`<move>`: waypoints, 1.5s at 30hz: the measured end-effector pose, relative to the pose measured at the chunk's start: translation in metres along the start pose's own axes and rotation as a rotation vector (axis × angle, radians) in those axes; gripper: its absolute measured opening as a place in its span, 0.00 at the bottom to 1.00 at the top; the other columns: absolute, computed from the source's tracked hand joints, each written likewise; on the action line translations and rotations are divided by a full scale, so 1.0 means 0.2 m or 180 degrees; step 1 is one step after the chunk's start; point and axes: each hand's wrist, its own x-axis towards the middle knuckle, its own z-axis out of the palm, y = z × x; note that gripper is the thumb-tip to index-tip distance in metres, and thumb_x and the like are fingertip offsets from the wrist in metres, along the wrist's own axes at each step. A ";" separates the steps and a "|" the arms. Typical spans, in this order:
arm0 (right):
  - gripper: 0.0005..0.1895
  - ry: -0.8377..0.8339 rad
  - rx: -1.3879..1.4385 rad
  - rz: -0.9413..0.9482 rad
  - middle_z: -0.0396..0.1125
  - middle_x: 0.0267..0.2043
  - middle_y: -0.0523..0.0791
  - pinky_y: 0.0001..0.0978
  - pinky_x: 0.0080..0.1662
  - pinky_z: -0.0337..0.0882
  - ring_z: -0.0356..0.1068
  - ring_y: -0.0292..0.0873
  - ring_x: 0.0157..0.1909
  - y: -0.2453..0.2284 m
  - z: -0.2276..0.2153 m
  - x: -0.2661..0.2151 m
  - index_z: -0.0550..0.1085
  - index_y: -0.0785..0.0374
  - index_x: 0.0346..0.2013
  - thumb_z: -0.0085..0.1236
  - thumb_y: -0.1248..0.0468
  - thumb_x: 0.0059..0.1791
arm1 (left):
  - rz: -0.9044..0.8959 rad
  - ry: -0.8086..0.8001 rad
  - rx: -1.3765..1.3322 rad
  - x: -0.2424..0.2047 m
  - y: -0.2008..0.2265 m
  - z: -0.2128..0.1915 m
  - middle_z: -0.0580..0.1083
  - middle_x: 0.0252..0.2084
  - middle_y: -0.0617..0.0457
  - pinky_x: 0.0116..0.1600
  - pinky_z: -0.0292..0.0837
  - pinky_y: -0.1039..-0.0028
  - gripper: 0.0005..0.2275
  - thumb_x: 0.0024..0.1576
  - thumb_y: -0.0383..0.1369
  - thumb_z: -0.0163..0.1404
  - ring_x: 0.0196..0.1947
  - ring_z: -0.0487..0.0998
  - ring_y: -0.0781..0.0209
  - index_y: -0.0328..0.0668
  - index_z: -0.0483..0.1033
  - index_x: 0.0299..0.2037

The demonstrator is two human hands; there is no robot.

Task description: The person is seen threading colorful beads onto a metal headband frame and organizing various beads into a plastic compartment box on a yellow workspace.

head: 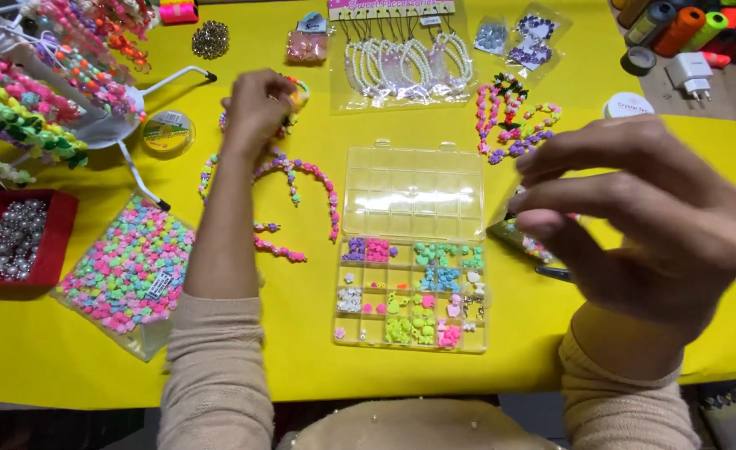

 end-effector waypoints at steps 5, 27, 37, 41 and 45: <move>0.07 -0.0035 -0.0112 -0.0021 0.69 0.40 0.64 0.48 0.49 0.70 0.73 0.56 0.43 0.10 -0.07 -0.08 0.75 0.75 0.34 0.53 0.70 0.51 | -0.0292 0.0041 -0.1495 -0.03 0.05 -0.20 0.78 0.44 0.56 0.55 0.85 0.82 0.10 0.57 0.17 0.54 0.46 0.82 0.67 0.44 0.77 0.43; 0.06 -0.0155 -0.0088 -0.0054 0.71 0.40 0.65 0.44 0.47 0.70 0.72 0.55 0.43 0.05 -0.04 -0.04 0.76 0.75 0.33 0.54 0.74 0.51 | 0.0192 0.0440 0.0834 0.07 -0.22 -0.12 0.78 0.45 0.47 0.50 0.75 0.56 0.04 0.56 0.25 0.60 0.51 0.73 0.46 0.44 0.82 0.38; 0.06 -0.0141 -0.0091 -0.0076 0.71 0.39 0.66 0.44 0.46 0.70 0.72 0.57 0.43 0.06 -0.04 -0.04 0.76 0.76 0.33 0.54 0.73 0.51 | 0.0060 0.0371 0.1134 0.13 -0.35 -0.07 0.69 0.52 0.35 0.52 0.70 0.47 0.10 0.63 0.25 0.50 0.49 0.74 0.34 0.39 0.81 0.52; 0.07 -0.0087 -0.0051 -0.0055 0.69 0.38 0.64 0.43 0.45 0.71 0.72 0.55 0.41 0.06 -0.04 -0.04 0.75 0.75 0.31 0.53 0.71 0.51 | -0.0012 0.0582 0.1246 0.13 -0.37 -0.06 0.73 0.53 0.35 0.45 0.71 0.49 0.22 0.58 0.28 0.63 0.49 0.76 0.35 0.32 0.67 0.59; 0.07 -0.0170 -0.0130 -0.0078 0.71 0.39 0.65 0.43 0.46 0.71 0.72 0.55 0.43 0.05 -0.04 -0.04 0.76 0.75 0.32 0.53 0.72 0.51 | 0.0190 0.0767 0.1446 0.18 -0.50 -0.04 0.71 0.46 0.39 0.47 0.69 0.49 0.03 0.56 0.29 0.64 0.53 0.67 0.38 0.44 0.82 0.36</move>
